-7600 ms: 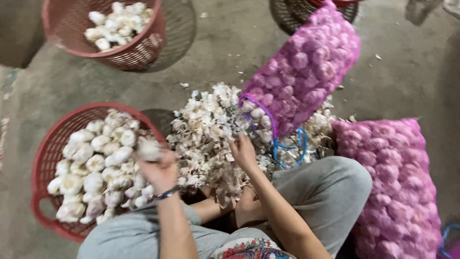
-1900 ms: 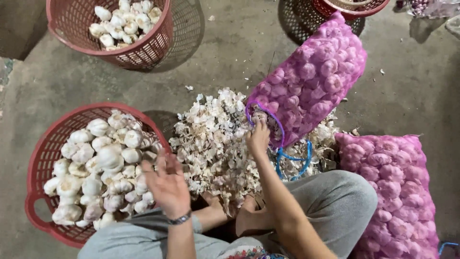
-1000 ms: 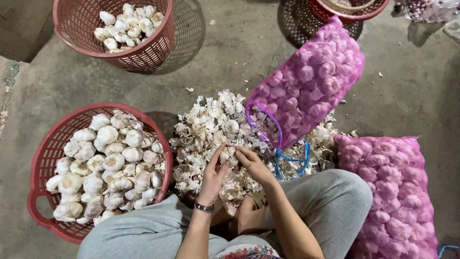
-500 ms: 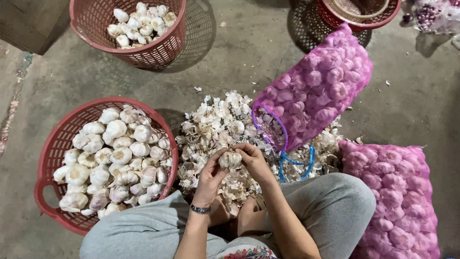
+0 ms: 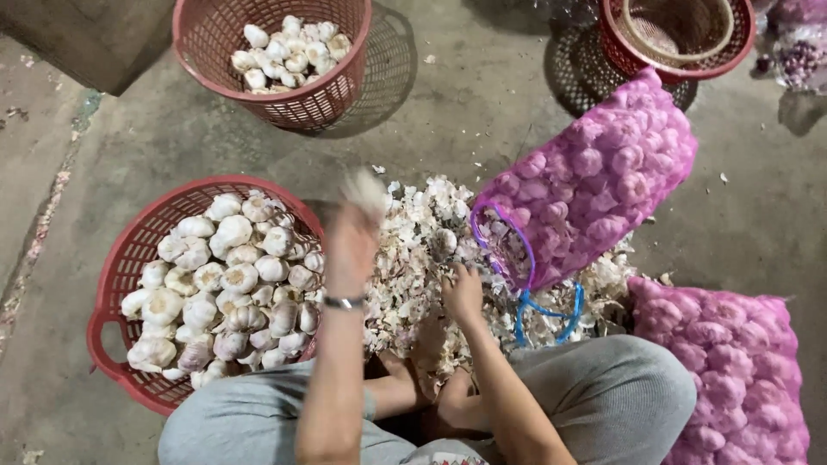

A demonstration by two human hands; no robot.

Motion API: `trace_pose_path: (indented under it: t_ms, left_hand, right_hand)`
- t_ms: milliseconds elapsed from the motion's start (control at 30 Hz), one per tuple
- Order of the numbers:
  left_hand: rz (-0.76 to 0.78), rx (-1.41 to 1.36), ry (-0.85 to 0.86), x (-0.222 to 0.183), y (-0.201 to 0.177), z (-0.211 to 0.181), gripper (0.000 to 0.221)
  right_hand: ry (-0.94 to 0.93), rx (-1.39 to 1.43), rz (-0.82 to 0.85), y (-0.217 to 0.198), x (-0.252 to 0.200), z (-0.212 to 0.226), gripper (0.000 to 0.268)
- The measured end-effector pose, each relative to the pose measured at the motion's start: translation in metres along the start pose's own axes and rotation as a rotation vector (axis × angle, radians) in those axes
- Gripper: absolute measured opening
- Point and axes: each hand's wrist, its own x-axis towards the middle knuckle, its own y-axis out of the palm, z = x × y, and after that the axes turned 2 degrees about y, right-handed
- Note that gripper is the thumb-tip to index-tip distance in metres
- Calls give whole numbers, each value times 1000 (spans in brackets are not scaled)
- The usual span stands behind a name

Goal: Peeling the outer papery skin from garlic bulbs by hand and placing them into a collection basket.

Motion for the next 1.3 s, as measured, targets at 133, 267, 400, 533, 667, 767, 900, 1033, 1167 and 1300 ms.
trace_pose_path:
  t_ms: [133,267,400,533,667,767,900,1033,1167,1300]
  left_hand:
    - [406,-298,285,-2,17,-42,84]
    - [430,446,378,-69,3,-23,60]
    - [367,789,20,-100,-65,31,39]
    - [164,859,-216,-84,-113,75,37]
    - [62,1051,-62,-63,-94,86,41]
    - [133,1030,-35,-62,-83,79,53]
    - [320,827,21,-83,-80,72,51]
    - [367,767,82,-87,-97,89,51]
    - [421,732,76,-100,-99,88,50]
    - [476,686,19,-109,-103,86,56]
  right_hand:
    - [-126,-306,32,-9,5,33,74]
    - [-255,-499,9,17,53,29,68]
    - [-247,-714,238,6,84,28,55]
    - [-61,-559,407,-5,54,24,44]
    - [135,160,497,10,24,43,50]
    - [47,416,590,-23,-13,66,64]
    - [-22,572,728,-70,-55,79,76]
    - [-156,556,495,-29,-37,10,72]
    - [-265,690,357,-23,-46,5,60]
    - [-245,711,332,-30,-58,13,64]
